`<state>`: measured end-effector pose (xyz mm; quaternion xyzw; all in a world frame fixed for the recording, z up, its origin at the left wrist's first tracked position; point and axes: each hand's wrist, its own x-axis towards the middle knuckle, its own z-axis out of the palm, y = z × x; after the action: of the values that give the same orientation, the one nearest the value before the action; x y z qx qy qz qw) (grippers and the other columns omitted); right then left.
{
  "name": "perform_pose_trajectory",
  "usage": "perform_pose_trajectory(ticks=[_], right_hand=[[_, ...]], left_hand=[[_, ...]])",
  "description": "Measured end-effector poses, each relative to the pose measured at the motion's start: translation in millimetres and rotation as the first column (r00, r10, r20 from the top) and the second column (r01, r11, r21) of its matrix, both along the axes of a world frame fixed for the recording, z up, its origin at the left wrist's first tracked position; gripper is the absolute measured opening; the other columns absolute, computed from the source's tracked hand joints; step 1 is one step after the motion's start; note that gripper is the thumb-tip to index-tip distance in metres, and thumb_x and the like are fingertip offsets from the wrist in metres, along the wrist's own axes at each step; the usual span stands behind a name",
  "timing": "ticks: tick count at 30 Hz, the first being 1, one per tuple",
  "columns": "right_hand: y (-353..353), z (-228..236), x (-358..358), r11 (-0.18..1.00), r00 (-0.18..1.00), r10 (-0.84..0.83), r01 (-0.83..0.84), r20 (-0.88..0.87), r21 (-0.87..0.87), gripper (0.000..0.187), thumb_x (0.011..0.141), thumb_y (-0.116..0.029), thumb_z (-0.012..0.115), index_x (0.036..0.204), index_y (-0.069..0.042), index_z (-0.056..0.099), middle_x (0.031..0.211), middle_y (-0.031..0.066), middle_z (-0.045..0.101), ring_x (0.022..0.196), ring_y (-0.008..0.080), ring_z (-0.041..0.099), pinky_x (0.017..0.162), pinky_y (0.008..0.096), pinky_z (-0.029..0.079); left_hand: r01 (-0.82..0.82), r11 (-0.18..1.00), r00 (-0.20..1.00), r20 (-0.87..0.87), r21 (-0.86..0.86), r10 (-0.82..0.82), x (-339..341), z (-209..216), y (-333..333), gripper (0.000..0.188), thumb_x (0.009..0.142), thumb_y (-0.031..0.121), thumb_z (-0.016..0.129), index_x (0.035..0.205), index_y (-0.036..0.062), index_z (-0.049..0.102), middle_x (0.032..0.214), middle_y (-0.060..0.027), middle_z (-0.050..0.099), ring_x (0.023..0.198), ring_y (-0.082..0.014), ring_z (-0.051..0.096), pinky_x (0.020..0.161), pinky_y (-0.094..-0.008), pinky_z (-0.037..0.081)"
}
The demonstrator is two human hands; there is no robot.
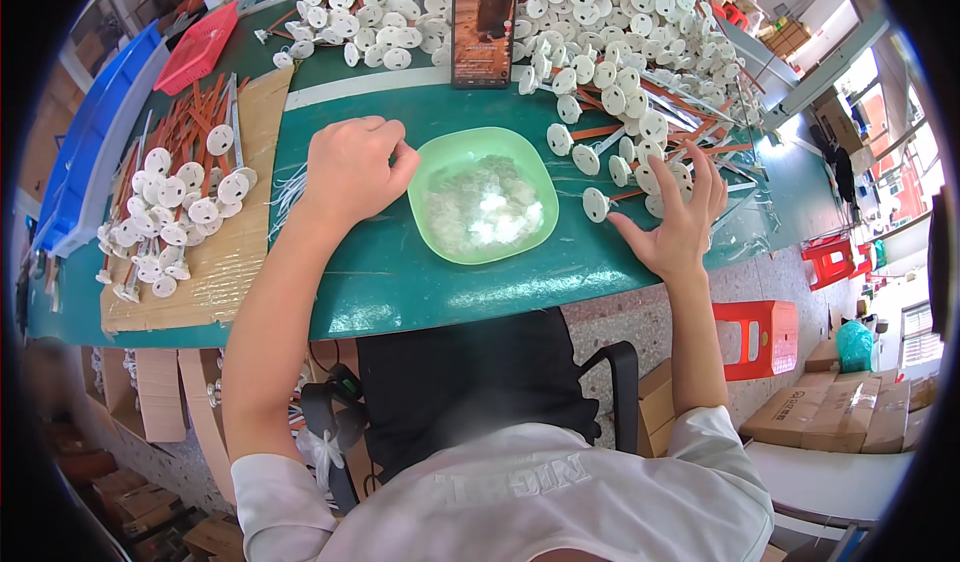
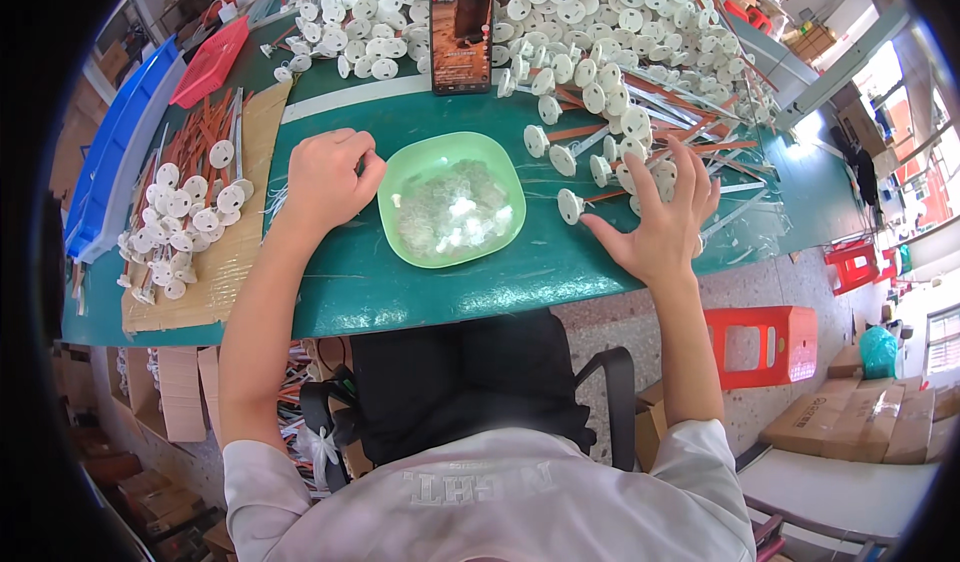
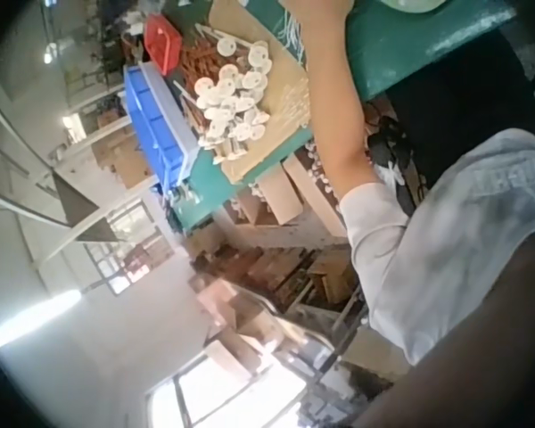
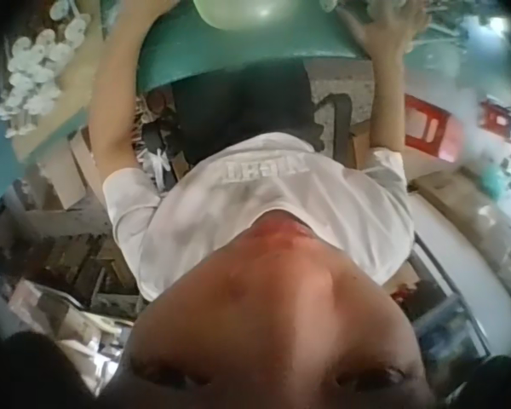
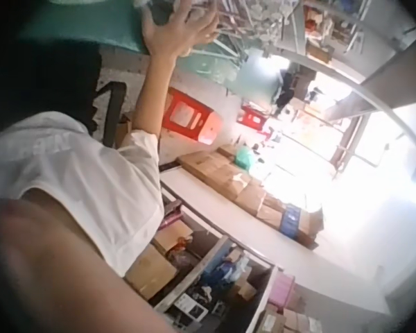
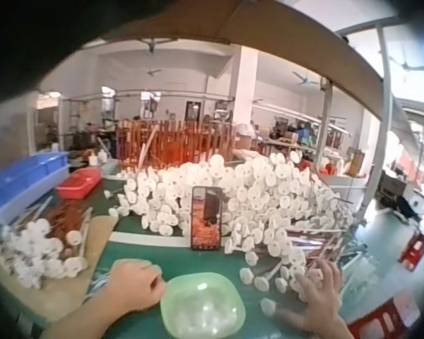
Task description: The person sits at a green workbench and repeatedly assembles small white plastic light fixtures. They pick up a white plastic base, insert a small white bulb or diffuser, and attach a long LED strip to the base. The person handles the components one by one, placing the finished units on the table.
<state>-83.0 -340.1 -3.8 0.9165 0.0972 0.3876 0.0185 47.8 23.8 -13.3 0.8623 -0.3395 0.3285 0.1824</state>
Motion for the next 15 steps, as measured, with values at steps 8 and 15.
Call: perform_pose_trajectory(ticks=[8, 15], right_hand=[[9, -7, 5, 0.997, 0.997, -0.071, 0.071, 0.040, -0.012, 0.066, 0.068, -0.047, 0.083, 0.125, -0.019, 0.065, 0.146, 0.0177, 0.043, 0.133, 0.0394, 0.040, 0.106, 0.0573, 0.027], [-8, 10, 4, 0.968, 0.976, 0.138, -0.169, 0.171, 0.185, 0.036, 0.079, -0.017, 0.080, 0.111, -0.006, 0.068, 0.124, 0.0173, 0.061, 0.110, 0.0346, 0.061, 0.090, 0.0407, 0.049]], left_hand=[[-0.012, 1.000, 1.000, -0.027, 0.002, 0.012, 0, 0, -1, 0.009, 0.074, 0.010, 0.064, 0.068, 0.0050, 0.061, 0.061, -0.0087, 0.058, 0.054, -0.0273, 0.058, 0.051, -0.0392, 0.047], [0.004, 1.000, 0.999, -0.054, -0.027, -0.006, -2, -1, -4, 0.011, 0.074, 0.011, 0.063, 0.066, 0.0048, 0.059, 0.060, -0.0096, 0.057, 0.053, -0.0291, 0.057, 0.052, -0.0409, 0.046]])
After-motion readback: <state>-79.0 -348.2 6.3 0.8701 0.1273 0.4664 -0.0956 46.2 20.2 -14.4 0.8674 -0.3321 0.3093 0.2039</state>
